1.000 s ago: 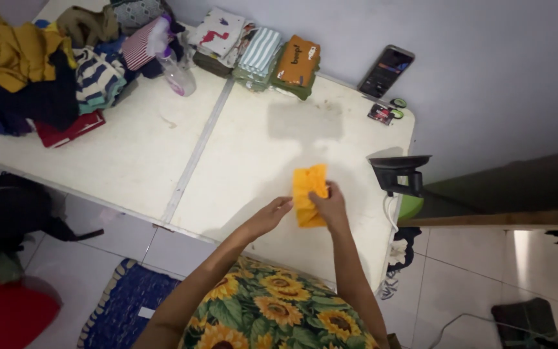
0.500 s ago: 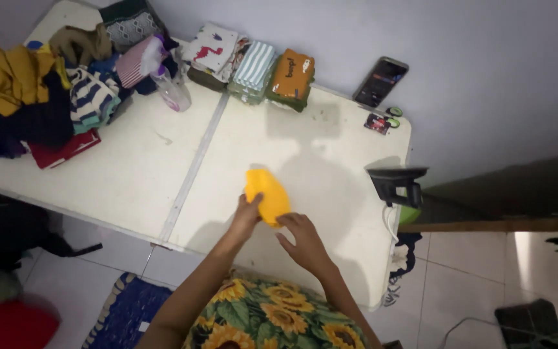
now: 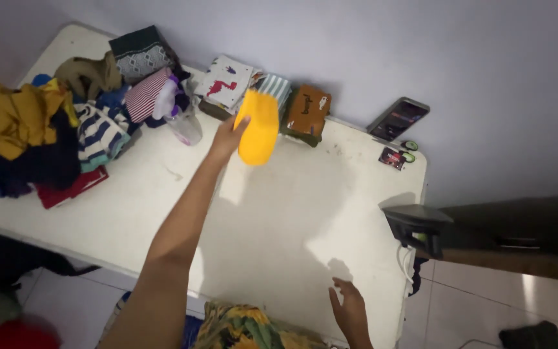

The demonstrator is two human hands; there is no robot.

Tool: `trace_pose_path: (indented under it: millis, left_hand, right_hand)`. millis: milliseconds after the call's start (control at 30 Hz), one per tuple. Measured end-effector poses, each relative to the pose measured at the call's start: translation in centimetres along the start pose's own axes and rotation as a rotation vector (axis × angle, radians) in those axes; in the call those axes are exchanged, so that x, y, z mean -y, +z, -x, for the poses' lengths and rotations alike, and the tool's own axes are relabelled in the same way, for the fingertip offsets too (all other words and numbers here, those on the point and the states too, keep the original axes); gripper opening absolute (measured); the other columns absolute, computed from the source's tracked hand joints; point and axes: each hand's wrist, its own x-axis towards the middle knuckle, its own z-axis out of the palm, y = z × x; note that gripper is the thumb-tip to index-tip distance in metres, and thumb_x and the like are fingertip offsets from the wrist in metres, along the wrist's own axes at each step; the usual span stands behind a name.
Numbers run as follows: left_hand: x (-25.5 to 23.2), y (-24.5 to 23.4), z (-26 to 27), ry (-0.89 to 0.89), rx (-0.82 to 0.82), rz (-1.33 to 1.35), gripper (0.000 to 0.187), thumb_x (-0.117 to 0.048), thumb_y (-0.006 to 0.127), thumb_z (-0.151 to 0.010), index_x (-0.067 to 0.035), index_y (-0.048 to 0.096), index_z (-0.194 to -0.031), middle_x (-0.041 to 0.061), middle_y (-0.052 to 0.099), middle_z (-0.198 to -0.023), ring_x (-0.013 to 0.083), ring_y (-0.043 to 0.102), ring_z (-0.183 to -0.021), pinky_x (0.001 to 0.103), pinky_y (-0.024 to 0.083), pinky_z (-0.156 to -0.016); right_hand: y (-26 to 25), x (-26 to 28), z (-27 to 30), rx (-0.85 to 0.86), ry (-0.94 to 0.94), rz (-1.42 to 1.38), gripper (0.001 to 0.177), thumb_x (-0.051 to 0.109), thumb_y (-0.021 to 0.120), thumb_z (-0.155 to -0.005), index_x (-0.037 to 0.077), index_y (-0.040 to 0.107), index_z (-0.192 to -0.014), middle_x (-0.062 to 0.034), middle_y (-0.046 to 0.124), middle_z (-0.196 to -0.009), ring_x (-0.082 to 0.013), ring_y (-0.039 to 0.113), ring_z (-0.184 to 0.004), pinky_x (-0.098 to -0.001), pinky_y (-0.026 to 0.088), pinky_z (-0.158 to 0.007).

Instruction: Ironing and folding several pieces of children's clothing on a table.

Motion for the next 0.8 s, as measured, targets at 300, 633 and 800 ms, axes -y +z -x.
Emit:
trace_pose_path:
  millis: [300,633,800]
  left_hand:
    - [3.6,3.3,-17.5,-0.156,0.192,0.226,0.054,-0.041,0.07,-0.101,0.003,0.065,-0.133,0.009,0.075,-0.122,0.016,0.068,-0.108,0.03,0.054,-0.092]
    - [4.8,4.8,-18.9,0.255,-0.057,-0.392,0.039,-0.031,0.056,-0.103,-0.007,0.065,-0.133,0.024,0.068,-0.125,0.0444,0.061,-0.117,0.05,0.049,-0.1]
    - [-1.6,2.4,-14.8,0.197,-0.124,-0.513,0.047,-0.031,0.064,-0.095,-0.006,0.062,-0.135,0.022,0.069,-0.125,0.0393,0.065,-0.118,0.044,0.052,-0.102]
  right_hand:
    - [19.5,-21.4,-4.7,-0.167,0.283,-0.329,0.037,0.022,0.074,-0.089,0.009,0.073,-0.124,-0.0166,0.077,-0.1,-0.0277,0.078,-0.077,-0.0451,0.068,-0.072]
    - [16.6,-12.4,-0.7,-0.016,0.4,-0.191,0.041,0.033,0.068,-0.095,0.013,0.068,-0.131,-0.0119,0.073,-0.111,-0.0247,0.076,-0.096,-0.0443,0.065,-0.085]
    - [14.9,-10.0,0.9,-0.074,0.238,-0.144,0.035,0.029,0.066,-0.096,0.014,0.07,-0.127,-0.0133,0.076,-0.11,-0.0238,0.075,-0.104,-0.0413,0.063,-0.089]
